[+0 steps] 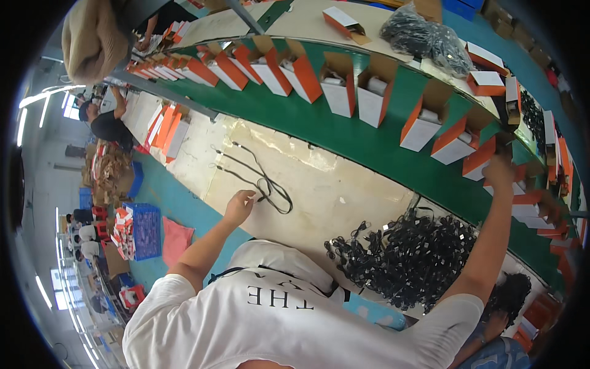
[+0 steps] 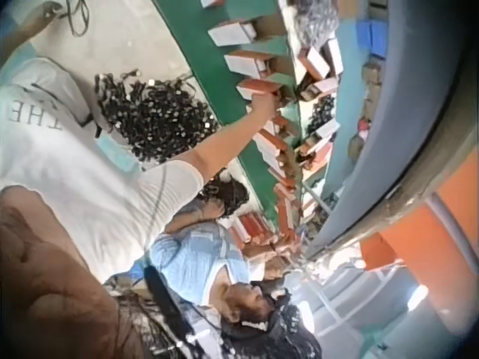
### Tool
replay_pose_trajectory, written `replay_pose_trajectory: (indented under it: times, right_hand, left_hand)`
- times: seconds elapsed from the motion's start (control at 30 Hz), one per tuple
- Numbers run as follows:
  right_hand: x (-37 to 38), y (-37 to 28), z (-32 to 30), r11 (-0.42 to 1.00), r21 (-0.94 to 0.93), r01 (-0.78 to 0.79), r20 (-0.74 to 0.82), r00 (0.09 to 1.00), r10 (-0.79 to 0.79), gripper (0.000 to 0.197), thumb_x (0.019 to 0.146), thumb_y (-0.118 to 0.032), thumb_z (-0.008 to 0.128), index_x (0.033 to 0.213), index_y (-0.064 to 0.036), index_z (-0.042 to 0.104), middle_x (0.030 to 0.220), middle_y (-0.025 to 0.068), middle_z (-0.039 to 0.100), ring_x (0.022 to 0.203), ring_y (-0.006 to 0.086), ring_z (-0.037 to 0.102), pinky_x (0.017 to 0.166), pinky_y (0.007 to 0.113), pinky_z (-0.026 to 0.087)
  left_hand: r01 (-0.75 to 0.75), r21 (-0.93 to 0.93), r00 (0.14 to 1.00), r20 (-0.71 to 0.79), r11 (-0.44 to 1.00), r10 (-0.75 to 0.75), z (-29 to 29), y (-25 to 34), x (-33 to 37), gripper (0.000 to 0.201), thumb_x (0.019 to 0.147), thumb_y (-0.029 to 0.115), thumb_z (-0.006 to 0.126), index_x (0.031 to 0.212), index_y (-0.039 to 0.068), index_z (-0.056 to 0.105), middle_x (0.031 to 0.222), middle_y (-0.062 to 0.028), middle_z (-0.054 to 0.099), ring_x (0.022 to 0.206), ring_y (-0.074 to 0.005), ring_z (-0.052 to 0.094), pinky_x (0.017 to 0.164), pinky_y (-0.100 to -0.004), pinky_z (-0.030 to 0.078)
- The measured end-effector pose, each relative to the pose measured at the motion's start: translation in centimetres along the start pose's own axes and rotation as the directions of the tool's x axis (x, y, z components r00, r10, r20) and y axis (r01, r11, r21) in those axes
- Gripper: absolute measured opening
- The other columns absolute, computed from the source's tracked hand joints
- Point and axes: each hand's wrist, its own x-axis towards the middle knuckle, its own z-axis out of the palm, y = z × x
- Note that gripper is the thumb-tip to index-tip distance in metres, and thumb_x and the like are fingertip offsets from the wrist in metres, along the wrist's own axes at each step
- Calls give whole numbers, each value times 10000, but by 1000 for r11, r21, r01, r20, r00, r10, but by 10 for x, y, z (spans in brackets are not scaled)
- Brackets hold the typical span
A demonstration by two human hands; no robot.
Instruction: The person sorts straps and charging cables by hand, places them into product boxes, and closes the boxes.
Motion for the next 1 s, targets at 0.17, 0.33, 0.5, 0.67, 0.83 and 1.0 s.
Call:
replay_pose_trajectory:
  times: [0.17, 0.33, 0.5, 0.67, 0.83, 1.0]
  right_hand:
    - [3, 64, 52, 951, 300, -73, 152, 988, 27, 358, 642, -61, 518, 994, -36, 585, 1032, 194, 567, 956, 385, 525, 821, 424, 433]
    - [-62, -45, -73, 965, 24, -260, -89, 961, 261, 239, 744, -40, 481, 953, -14, 593, 992, 185, 578, 944, 321, 560, 802, 400, 437]
    - [-169, -273, -10, 308, 950, 47, 47, 955, -292, 224, 792, -40, 548, 1015, -56, 561, 1072, 80, 546, 1039, 212, 502, 872, 321, 422]
    - [-249, -426, 3, 129, 926, 354, -289, 886, -362, 281, 725, -100, 658, 1004, -109, 629, 1079, 79, 577, 967, 238, 557, 773, 315, 482]
    - [-253, -432, -31, 256, 918, 302, -250, 944, -217, 144, 738, -86, 648, 882, -76, 644, 850, 74, 609, 738, 200, 583, 640, 324, 466]
    - [-268, -431, -65, -20, 1000, -10, 4, 963, -268, 104, 770, -22, 605, 861, -41, 650, 739, 40, 600, 740, 112, 567, 632, 226, 445]
  left_hand:
    - [-447, 79, 893, -6, 891, 449, 14, 12, -30, 324, 685, 38, 612, 1005, 77, 577, 996, -128, 561, 953, -312, 525, 818, -370, 449]
    - [-488, 67, 872, 8, 870, 489, 42, 22, -21, 232, 705, 66, 620, 933, 74, 584, 928, -98, 559, 898, -285, 542, 776, -362, 451]
    - [-634, -6, 773, -35, 773, 634, 38, 31, -24, 141, 719, 59, 607, 859, 68, 592, 874, -72, 576, 817, -268, 565, 700, -359, 467]
    - [-804, -29, 595, -41, 594, 803, -2, 41, -35, 161, 702, 24, 587, 859, 57, 572, 829, -90, 585, 715, -271, 579, 627, -355, 481]
    - [-456, -302, 864, 75, 837, 498, -39, 34, -38, 95, 839, 30, 508, 932, 33, 524, 802, -124, 600, 702, -267, 607, 560, -354, 478]
    - [-490, -629, 640, 210, 604, 739, -74, 71, -40, 124, 831, 29, 535, 952, 6, 527, 798, -115, 602, 594, -172, 537, 572, -261, 450]
